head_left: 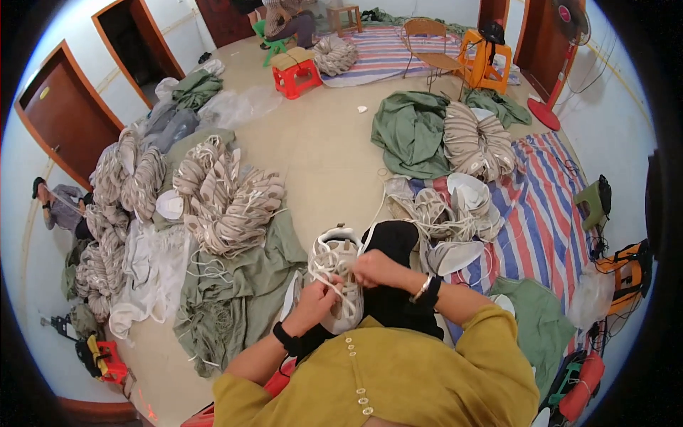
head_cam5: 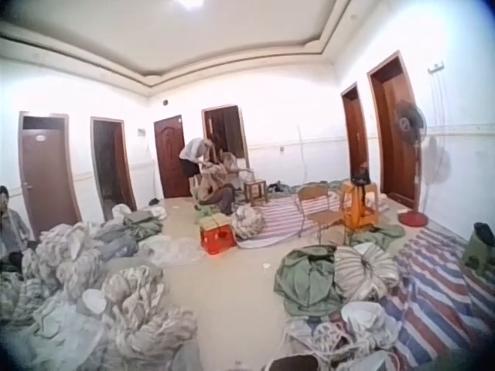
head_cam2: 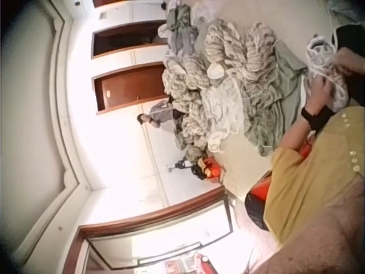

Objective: The recorder is lacing up a pair of white sneakers while sitting in a workspace.

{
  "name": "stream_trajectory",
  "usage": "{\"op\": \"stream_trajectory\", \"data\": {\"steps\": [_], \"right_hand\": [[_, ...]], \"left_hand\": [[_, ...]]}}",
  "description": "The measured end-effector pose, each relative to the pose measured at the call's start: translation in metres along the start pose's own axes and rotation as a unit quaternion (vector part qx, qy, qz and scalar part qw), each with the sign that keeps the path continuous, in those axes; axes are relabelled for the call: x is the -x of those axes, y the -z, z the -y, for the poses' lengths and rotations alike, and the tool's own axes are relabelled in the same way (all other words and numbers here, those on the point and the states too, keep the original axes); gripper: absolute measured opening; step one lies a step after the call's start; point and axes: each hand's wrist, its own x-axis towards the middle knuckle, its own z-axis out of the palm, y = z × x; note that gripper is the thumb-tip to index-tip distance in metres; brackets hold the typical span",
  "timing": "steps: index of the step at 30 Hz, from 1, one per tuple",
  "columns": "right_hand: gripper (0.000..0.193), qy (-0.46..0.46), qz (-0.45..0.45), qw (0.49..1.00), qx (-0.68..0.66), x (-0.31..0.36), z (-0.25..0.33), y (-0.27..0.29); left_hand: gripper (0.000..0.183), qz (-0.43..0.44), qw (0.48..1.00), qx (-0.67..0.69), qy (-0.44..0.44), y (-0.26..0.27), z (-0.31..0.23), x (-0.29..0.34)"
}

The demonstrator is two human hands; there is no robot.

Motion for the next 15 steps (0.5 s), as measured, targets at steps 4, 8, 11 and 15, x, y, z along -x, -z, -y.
{"op": "stream_trajectory", "data": {"steps": [4, 8, 11, 15], "right_hand": [[0.035, -0.154, 0.243, 0.873, -0.393, 0.006, -0.021, 0.005], [0.032, -0.014, 0.143, 0.99, 0.007, 0.052, 0.006, 0.04], [0.025, 0.152, -0.121, 0.951, -0.241, 0.072, -0.012, 0.143], [0.021, 0.175, -0.474, 0.76, -0.409, 0.128, -0.026, 0.26]], "left_hand": [[0.024, 0.008, 0.999, 0.028, 0.027, -0.001, 0.006, -0.004], [0.033, 0.034, 0.991, 0.124, 0.037, 0.003, 0.005, 0.007], [0.033, 0.009, 0.989, 0.14, -0.046, 0.001, 0.005, 0.011], [0.021, -0.005, 0.979, 0.201, 0.016, 0.013, 0.008, 0.006]]}}
